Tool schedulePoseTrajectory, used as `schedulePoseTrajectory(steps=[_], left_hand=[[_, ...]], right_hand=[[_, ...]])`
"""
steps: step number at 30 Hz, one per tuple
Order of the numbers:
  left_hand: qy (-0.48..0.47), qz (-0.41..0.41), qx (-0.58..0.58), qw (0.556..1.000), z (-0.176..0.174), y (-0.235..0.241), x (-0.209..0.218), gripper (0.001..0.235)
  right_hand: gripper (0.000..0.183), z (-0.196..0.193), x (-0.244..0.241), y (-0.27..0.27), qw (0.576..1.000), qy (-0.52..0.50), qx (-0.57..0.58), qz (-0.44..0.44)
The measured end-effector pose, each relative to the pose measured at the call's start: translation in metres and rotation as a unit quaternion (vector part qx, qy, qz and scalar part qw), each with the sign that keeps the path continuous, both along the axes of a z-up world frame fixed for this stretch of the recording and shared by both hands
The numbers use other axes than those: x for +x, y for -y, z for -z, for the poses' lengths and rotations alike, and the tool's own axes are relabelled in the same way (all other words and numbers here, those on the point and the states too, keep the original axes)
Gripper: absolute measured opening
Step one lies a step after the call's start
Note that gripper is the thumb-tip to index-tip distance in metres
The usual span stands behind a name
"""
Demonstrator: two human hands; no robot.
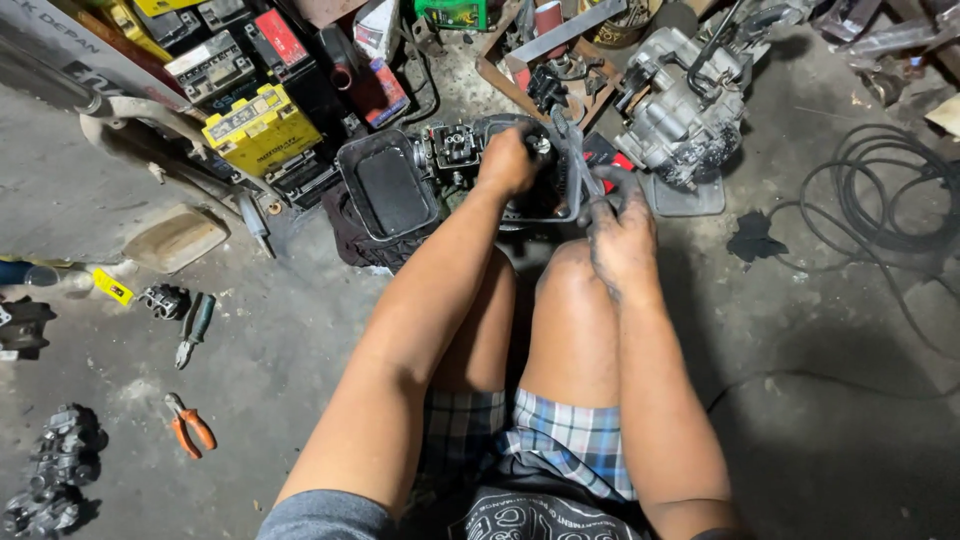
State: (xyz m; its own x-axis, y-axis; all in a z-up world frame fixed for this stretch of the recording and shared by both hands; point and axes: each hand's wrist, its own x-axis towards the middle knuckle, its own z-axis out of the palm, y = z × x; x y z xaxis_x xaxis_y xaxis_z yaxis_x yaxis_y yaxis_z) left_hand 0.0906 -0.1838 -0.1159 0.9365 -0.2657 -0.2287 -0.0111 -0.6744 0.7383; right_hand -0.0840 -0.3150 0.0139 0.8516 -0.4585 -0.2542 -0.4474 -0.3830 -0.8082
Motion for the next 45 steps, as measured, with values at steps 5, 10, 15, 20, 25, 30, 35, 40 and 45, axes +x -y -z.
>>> schedulePoseTrajectory(steps=[5, 10, 15, 20, 25, 30, 35, 40, 45], left_hand=[[-0.011, 0.001, -0.003, 1.000, 0.002, 0.012, -0.002, 0.038], [-0.022, -0.001, 0.006, 1.000, -0.002, 0.015, -0.005, 0.034], [-0.043, -0.013, -0.021, 0.999, 0.016, 0.019, 0.003, 0.043], [-0.054, -0.021, -0.004, 0.998, -0.015, 0.015, -0.011, 0.058], [-0.050, -0.057, 0.038, 0.996, -0.005, 0.013, -0.008, 0.039], [-0.071, -0.029, 0.063, 0.995, 0.001, -0.004, -0.006, 0.041], [-0.026, 0.089, 0.177, 0.980, -0.015, 0.004, -0.026, 0.032], [-0.017, 0.161, 0.244, 0.956, 0.019, 0.027, -0.018, 0.031], [-0.063, 0.157, 0.319, 0.932, 0.044, 0.043, -0.017, 0.051]], right_hand=[[0.034, -0.004, 0.000, -0.005, 1.000, 0.013, 0.010, 0.003], [0.033, -0.009, -0.002, -0.002, 1.000, 0.023, 0.010, 0.011], [0.031, -0.007, 0.000, 0.005, 0.999, 0.029, 0.007, 0.014], [0.032, 0.006, 0.001, 0.010, 0.999, 0.035, 0.012, 0.018], [0.031, 0.005, 0.000, 0.010, 0.999, 0.037, 0.021, 0.026], [0.032, -0.004, -0.001, 0.008, 0.998, 0.042, 0.036, 0.036], [0.032, -0.003, 0.002, 0.006, 0.998, 0.039, 0.037, 0.035], [0.032, 0.002, 0.001, 0.007, 0.998, 0.049, 0.027, 0.029], [0.032, -0.009, -0.007, 0.001, 0.998, 0.054, 0.033, 0.026]])
